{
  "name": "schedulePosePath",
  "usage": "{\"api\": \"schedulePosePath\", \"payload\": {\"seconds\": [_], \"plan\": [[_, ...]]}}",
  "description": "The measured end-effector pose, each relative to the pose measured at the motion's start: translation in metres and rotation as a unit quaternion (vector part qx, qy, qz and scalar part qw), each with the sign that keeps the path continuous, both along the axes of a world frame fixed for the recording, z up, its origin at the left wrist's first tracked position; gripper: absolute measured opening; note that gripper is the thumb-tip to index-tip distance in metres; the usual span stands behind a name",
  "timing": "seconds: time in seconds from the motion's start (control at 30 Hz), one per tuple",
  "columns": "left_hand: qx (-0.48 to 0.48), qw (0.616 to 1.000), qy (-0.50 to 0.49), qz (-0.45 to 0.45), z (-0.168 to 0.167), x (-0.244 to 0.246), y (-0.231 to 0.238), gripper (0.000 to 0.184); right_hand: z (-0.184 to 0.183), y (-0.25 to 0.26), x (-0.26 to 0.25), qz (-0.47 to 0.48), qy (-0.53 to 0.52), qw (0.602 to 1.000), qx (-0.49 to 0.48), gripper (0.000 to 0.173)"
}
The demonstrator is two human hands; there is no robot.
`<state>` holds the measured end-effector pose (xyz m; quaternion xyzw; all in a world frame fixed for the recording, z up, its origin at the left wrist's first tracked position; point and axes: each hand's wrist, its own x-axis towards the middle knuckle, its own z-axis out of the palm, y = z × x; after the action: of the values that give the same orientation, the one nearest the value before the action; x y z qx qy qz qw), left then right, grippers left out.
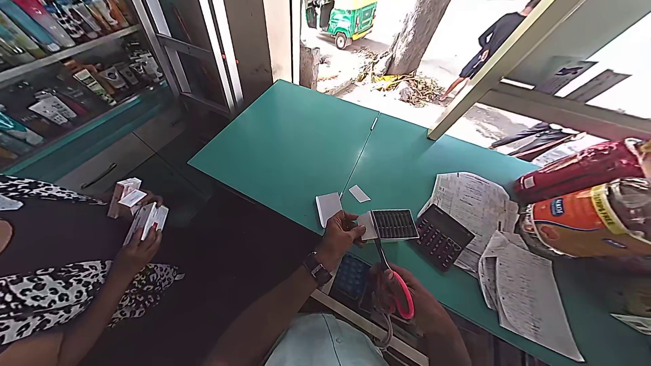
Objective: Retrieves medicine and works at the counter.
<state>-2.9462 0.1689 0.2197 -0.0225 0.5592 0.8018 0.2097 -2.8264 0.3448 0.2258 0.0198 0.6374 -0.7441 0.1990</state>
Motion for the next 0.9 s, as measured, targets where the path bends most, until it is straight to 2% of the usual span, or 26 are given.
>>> {"api": "schedulePosePath", "payload": {"seconds": [0.1, 0.23, 0.3, 0.5, 0.67, 0.8, 0.9], "plan": [[0.002, 1.0, -0.002, 0.004, 0.002, -0.001, 0.001, 0.031, 0.002, -0.003, 0.001, -0.015, -0.01, 1.0, -0.002, 0.046], [0.002, 1.0, -0.004, -0.007, 0.006, -0.001, 0.0, 0.031, 0.008, -0.002, -0.008, 0.028, -0.007, 1.0, -0.005, 0.06], [-0.001, 1.0, -0.004, -0.007, 0.007, 0.0, 0.001, 0.031, 0.009, -0.003, -0.015, 0.022, -0.01, 1.0, 0.013, 0.061], [0.004, 1.0, -0.025, 0.008, 0.009, -0.006, 0.001, 0.032, 0.007, -0.008, -0.02, -0.015, -0.016, 1.0, -0.005, 0.051], [0.004, 1.0, -0.02, -0.001, 0.009, -0.006, -0.001, 0.031, -0.007, -0.015, -0.028, -0.043, -0.034, 0.998, 0.017, 0.047], [-0.008, 0.998, 0.008, 0.068, 0.01, -0.023, -0.02, 0.034, -0.006, -0.005, -0.011, 0.053, 0.018, 0.997, -0.055, 0.058], [-0.069, 0.99, 0.06, 0.104, 0.004, -0.055, -0.032, 0.032, 0.006, 0.014, 0.015, 0.131, 0.074, 0.986, -0.072, 0.063]]}}
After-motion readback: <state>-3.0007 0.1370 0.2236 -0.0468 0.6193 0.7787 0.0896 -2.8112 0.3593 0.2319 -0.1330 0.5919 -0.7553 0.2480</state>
